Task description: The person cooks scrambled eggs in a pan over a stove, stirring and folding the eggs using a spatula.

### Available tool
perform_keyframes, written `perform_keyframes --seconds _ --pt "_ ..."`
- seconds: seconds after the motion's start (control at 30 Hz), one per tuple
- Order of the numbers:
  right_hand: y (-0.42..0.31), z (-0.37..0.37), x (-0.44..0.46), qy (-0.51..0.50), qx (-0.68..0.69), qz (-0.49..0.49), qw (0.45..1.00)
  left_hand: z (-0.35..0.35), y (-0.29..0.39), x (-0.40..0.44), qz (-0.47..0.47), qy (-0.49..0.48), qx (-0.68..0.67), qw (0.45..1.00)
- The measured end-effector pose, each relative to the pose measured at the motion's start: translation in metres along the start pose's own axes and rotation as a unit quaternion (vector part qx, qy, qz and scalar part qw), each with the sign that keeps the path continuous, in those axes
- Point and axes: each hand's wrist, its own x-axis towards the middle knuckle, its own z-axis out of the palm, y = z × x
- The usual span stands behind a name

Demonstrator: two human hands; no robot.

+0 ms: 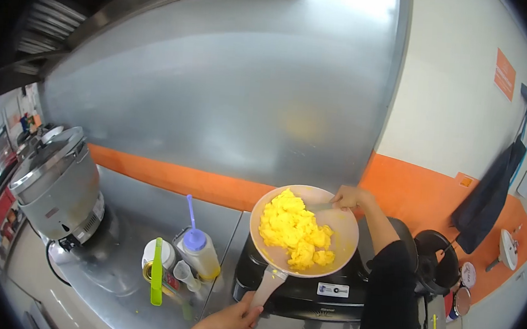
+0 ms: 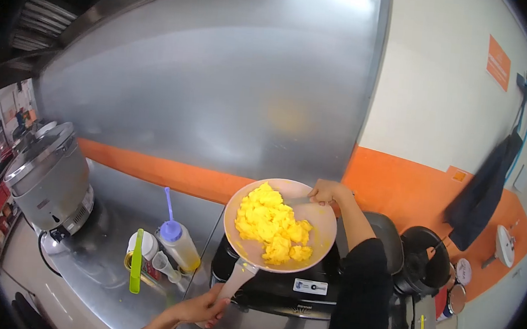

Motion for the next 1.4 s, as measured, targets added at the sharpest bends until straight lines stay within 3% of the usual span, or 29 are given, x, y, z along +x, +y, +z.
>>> perform_keyframes --seconds 0.03,0.1,0.3,0.43,0.5,0.63,0.7,0.87,0.97,1.03,1.13,1.2,1.23,1.33,1.4 --pt "0.000 0.000 0.007 -0.002 -0.002 -0.008 1.000 0.000 -0.001 0.000 -0.002 -0.009 0.000 1.000" --pt "-0.002 0.007 0.014 -0.072 0.130 0.009 0.989 0.002 0.000 -0.001 0.004 0.005 0.005 1.000" --pt "-0.001 0.002 -0.048 -0.142 0.255 -0.024 0.956 0.006 -0.003 -0.003 0.007 0.026 -0.008 1.000" --pt "0.028 0.001 -0.090 -0.112 0.183 -0.029 0.976 0.006 -0.006 -0.003 0.014 0.017 -0.039 0.999" --pt "0.039 0.002 -0.115 0.035 0.081 -0.238 0.967 0.007 -0.007 -0.002 0.011 0.020 -0.044 0.999" --pt "-0.008 -0.025 -0.205 0.140 -0.069 -0.150 0.976 0.007 -0.009 -0.002 0.003 0.017 -0.058 0.998" --pt "-0.053 -0.032 -0.245 0.177 -0.146 0.051 0.972 0.007 -0.009 -0.002 0.008 0.025 -0.056 0.998" --pt "-0.117 -0.024 -0.281 0.146 -0.250 0.025 0.957 0.006 -0.007 -0.003 0.010 0.018 -0.050 0.999" --pt "-0.143 0.002 -0.269 0.063 -0.304 -0.018 0.950 0.005 -0.009 -0.002 0.004 0.012 -0.058 0.998" --pt "-0.154 0.038 -0.244 0.070 -0.364 -0.014 0.929 0.006 -0.006 -0.002 0.005 0.012 -0.067 0.998" --pt "-0.165 0.080 -0.207 0.096 -0.366 0.009 0.926 0.008 0.002 -0.007 -0.018 0.022 -0.038 0.999" --pt "-0.169 0.093 -0.192 0.194 -0.374 0.036 0.906 0.008 0.000 -0.006 0.009 0.020 -0.041 0.999" --pt "-0.165 0.101 -0.180 0.196 -0.373 0.036 0.906 0.006 -0.003 -0.005 0.009 0.020 -0.039 0.999" --pt "-0.144 0.118 -0.151 0.252 -0.426 0.068 0.866 0.007 -0.008 -0.001 0.016 0.015 -0.047 0.999" --pt "-0.123 0.114 -0.150 0.317 -0.358 0.071 0.876 0.008 -0.001 -0.004 -0.007 0.037 -0.022 0.999"
